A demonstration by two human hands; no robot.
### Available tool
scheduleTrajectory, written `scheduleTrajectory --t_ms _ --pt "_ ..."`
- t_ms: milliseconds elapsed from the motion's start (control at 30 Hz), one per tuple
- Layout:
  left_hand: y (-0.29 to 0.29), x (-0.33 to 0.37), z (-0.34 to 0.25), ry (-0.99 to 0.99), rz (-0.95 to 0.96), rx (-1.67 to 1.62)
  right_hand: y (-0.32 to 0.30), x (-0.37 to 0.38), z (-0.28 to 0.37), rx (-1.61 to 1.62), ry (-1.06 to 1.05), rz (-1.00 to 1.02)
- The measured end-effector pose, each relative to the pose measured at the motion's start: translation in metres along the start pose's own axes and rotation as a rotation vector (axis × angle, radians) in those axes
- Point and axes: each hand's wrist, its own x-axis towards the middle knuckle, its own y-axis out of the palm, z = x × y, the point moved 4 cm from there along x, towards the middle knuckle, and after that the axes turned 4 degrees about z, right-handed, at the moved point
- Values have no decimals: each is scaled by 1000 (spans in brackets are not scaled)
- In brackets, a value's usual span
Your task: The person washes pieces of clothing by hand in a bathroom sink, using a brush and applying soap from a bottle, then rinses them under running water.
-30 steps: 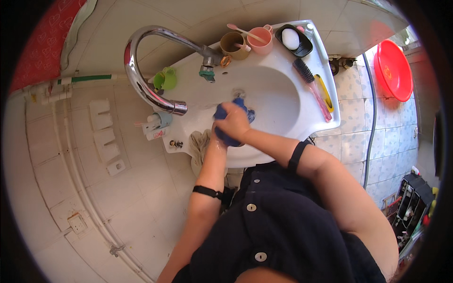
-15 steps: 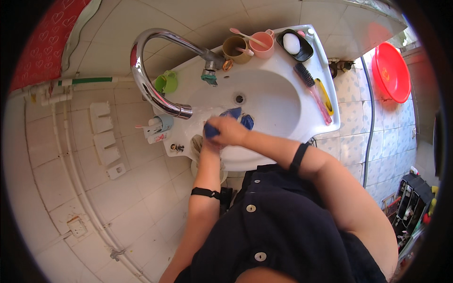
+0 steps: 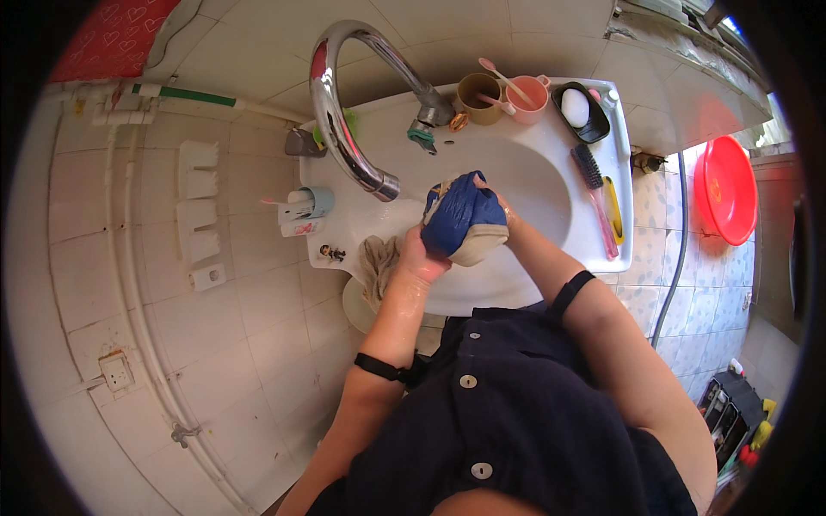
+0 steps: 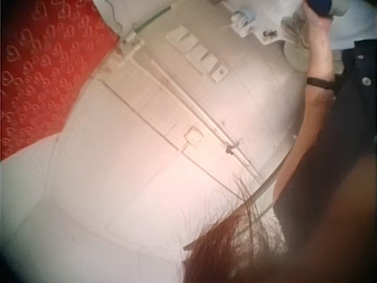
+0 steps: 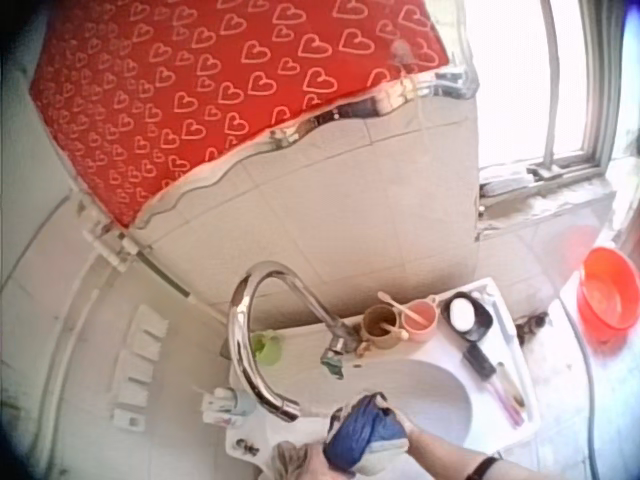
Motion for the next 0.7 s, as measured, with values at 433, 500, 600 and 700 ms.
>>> scheduleTrajectory --t_ms 433,500,600,700 --pt "-32 -3 -5 -44 232 -107 83 -19 -25 -776 -348 -53" --pt "-26 1 -13 228 190 180 84 -28 -39 -1186 -470 -33" --pt "-9 -6 -16 401 210 260 82 -39 -41 -1158 -724 -95" --pt "3 -7 -26 392 88 193 82 -46 -28 -1024 -840 -272"
